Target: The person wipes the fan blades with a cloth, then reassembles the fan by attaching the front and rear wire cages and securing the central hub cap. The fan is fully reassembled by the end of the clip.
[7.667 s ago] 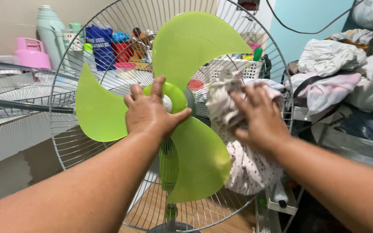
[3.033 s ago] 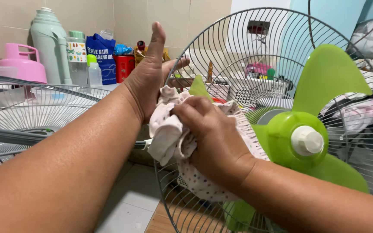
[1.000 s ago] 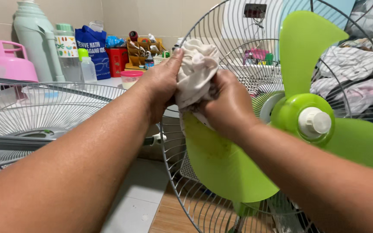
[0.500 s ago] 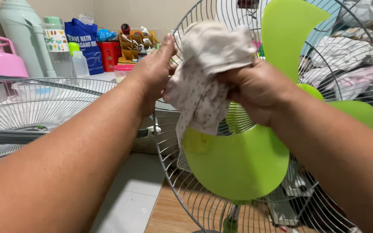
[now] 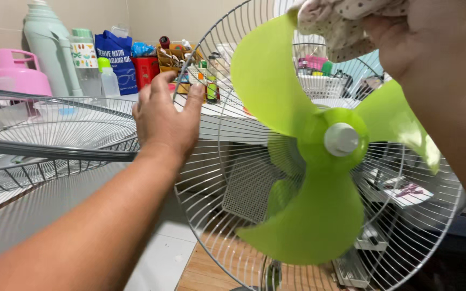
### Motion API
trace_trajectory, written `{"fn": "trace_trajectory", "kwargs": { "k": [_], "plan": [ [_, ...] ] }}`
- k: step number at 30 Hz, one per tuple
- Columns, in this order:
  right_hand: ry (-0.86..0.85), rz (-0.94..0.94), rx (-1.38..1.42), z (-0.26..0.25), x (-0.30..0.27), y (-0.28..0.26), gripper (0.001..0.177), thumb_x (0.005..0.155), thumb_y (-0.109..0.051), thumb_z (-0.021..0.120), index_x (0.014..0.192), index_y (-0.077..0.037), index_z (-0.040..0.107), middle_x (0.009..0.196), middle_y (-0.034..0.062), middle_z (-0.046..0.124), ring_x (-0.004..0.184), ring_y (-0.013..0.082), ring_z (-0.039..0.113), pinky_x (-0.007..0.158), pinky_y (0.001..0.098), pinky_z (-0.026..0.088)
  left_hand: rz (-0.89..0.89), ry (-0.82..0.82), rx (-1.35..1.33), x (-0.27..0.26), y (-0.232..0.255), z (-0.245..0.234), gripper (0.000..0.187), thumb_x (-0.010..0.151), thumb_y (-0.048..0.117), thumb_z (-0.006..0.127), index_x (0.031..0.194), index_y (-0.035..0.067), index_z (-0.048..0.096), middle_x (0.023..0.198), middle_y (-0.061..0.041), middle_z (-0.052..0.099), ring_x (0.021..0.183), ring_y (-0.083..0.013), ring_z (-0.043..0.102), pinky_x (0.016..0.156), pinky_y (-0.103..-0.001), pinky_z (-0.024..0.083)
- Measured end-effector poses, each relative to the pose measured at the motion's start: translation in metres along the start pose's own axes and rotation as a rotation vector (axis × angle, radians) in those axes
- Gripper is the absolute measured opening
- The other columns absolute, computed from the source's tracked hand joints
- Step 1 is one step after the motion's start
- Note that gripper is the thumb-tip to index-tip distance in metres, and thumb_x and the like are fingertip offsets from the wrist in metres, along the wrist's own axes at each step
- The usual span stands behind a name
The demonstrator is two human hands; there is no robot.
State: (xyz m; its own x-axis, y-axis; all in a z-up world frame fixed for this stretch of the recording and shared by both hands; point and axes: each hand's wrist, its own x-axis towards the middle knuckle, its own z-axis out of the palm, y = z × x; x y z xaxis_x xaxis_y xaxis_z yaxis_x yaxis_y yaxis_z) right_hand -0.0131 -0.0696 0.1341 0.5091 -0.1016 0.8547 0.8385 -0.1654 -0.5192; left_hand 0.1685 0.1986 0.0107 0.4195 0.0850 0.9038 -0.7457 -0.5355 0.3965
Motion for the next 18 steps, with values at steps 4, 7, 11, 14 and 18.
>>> {"fn": "trace_trajectory", "kwargs": {
  "k": [4,7,11,14,18],
  "plan": [
    [0.008,0.124,0.113,-0.004,-0.012,-0.002,0.031,0.103,-0.032,0.053,0.115,-0.006,0.065,0.118,0.0089,0.074,0.113,0.0232,0.077,0.099,0.0448,0.061,0.079,-0.272,0.087,-0.018,0.063,-0.003,0.061,0.097,0.061,0.064,0.135,0.014,0.061,0.133,-0.015,0.06,0.13,-0.0367,0.048,0.108,-0.053,0.035],
    [0.099,0.22,0.143,-0.015,-0.016,0.002,0.028,0.104,-0.031,0.054,0.119,-0.01,0.065,0.122,0.0068,0.073,0.115,0.0221,0.074,0.1,0.046,0.061,-0.091,-0.491,0.051,-0.03,0.101,0.009,0.072,0.084,0.062,0.068,0.138,0.015,0.057,0.132,-0.016,0.058,0.128,-0.0361,0.05,0.104,-0.052,0.038],
    [0.351,0.367,0.244,-0.06,-0.021,0.015,0.024,0.105,-0.026,0.054,0.124,-0.016,0.065,0.127,0.005,0.072,0.114,0.0224,0.073,0.098,0.0486,0.06,-0.304,-0.624,-0.297,-0.046,0.116,0.032,0.083,0.082,0.054,0.072,0.145,0.007,0.047,0.13,-0.021,0.066,0.121,-0.0329,0.065,0.103,-0.042,0.051],
    [0.494,0.396,0.285,-0.121,-0.007,0.011,0.027,0.104,-0.022,0.048,0.12,-0.014,0.068,0.122,0.0062,0.073,0.11,0.023,0.075,0.094,0.0503,0.063,-0.406,-0.629,-0.439,-0.047,0.116,0.054,0.085,0.081,0.045,0.073,0.15,0.007,0.041,0.133,-0.021,0.065,0.122,-0.0308,0.067,0.103,-0.041,0.052],
    [0.625,0.291,0.357,-0.201,0.005,-0.014,0.031,0.108,-0.015,0.046,0.122,-0.001,0.069,0.12,0.0125,0.079,0.112,0.0273,0.07,0.095,0.0542,0.062,-0.189,-0.547,-0.382,-0.022,0.131,0.071,0.08,0.087,0.043,0.075,0.151,0.005,0.046,0.142,-0.022,0.059,0.131,-0.033,0.059,0.108,-0.041,0.047]
  ]
}}
